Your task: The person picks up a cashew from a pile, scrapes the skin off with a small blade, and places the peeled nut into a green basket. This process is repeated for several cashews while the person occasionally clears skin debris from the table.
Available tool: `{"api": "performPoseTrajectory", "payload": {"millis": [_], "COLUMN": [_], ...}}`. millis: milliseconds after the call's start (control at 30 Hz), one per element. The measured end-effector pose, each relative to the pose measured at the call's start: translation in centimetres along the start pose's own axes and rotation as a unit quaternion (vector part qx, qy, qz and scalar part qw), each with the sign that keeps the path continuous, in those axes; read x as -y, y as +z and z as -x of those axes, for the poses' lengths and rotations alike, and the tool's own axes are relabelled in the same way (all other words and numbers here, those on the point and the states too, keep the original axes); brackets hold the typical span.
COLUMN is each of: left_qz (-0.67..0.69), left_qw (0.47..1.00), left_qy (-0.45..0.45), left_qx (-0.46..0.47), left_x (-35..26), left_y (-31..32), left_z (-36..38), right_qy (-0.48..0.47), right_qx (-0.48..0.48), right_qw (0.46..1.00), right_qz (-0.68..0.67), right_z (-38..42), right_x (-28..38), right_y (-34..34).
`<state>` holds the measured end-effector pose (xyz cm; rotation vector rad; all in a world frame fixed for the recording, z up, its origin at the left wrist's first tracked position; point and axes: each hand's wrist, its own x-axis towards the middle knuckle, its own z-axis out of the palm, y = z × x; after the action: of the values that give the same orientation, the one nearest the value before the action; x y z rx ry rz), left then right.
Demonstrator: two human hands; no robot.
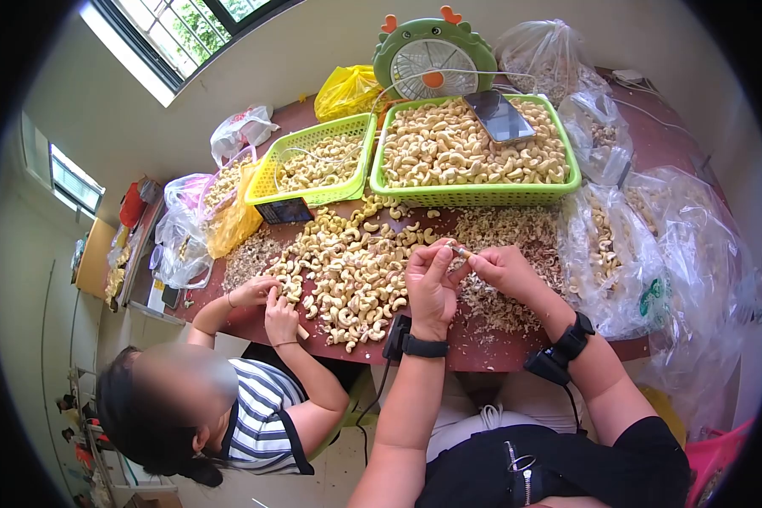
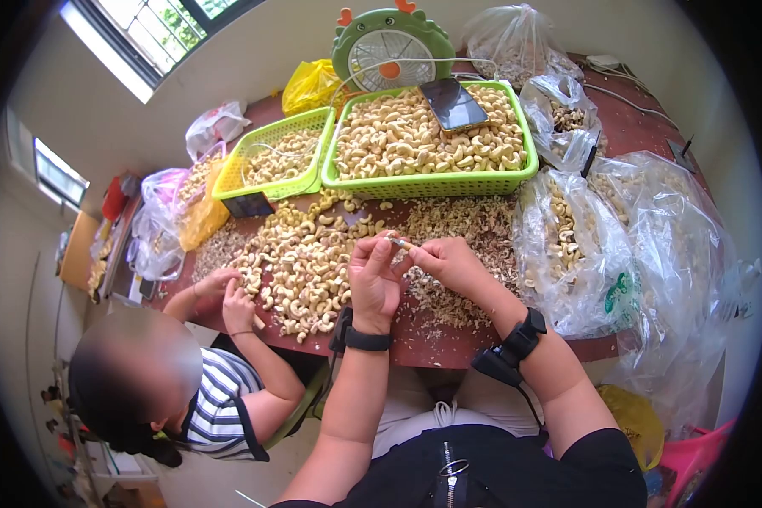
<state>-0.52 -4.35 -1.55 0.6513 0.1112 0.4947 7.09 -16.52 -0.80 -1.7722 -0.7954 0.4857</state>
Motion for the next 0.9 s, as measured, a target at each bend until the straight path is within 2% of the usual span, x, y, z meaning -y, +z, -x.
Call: {"api": "performPoseTrajectory", "payload": {"millis": [300, 400, 467, 600, 900], "left_qz": [-0.082, -0.116, -0.13, -0.15, -0.036], "left_qw": [0.992, 0.984, 0.979, 0.98, 0.998], "left_qy": [0.099, 0.137, 0.149, 0.112, 0.017], "left_qx": [-0.017, -0.006, -0.041, -0.071, -0.051], "left_x": [0.6, 0.9, 0.9, 0.5, 0.4], "left_y": [0.7, 1.0, 1.0, 0.6, -0.4], "left_z": [0.4, 0.5, 0.4, 0.3, -0.1], "right_qy": [0.008, -0.007, -0.009, 0.0, -0.032], "right_qx": [-0.015, -0.033, -0.033, -0.033, -0.039], "right_qw": [0.999, 0.999, 0.999, 0.999, 0.998], "right_qz": [0.031, 0.003, 0.02, 0.02, 0.03], "right_z": [0.2, 0.0, -0.2, -0.2, -0.2], "right_x": [0.4, 0.0, -0.5, -0.4, -0.6], "right_y": [0.0, 0.1, 0.0, 0.1, 0.3]}}
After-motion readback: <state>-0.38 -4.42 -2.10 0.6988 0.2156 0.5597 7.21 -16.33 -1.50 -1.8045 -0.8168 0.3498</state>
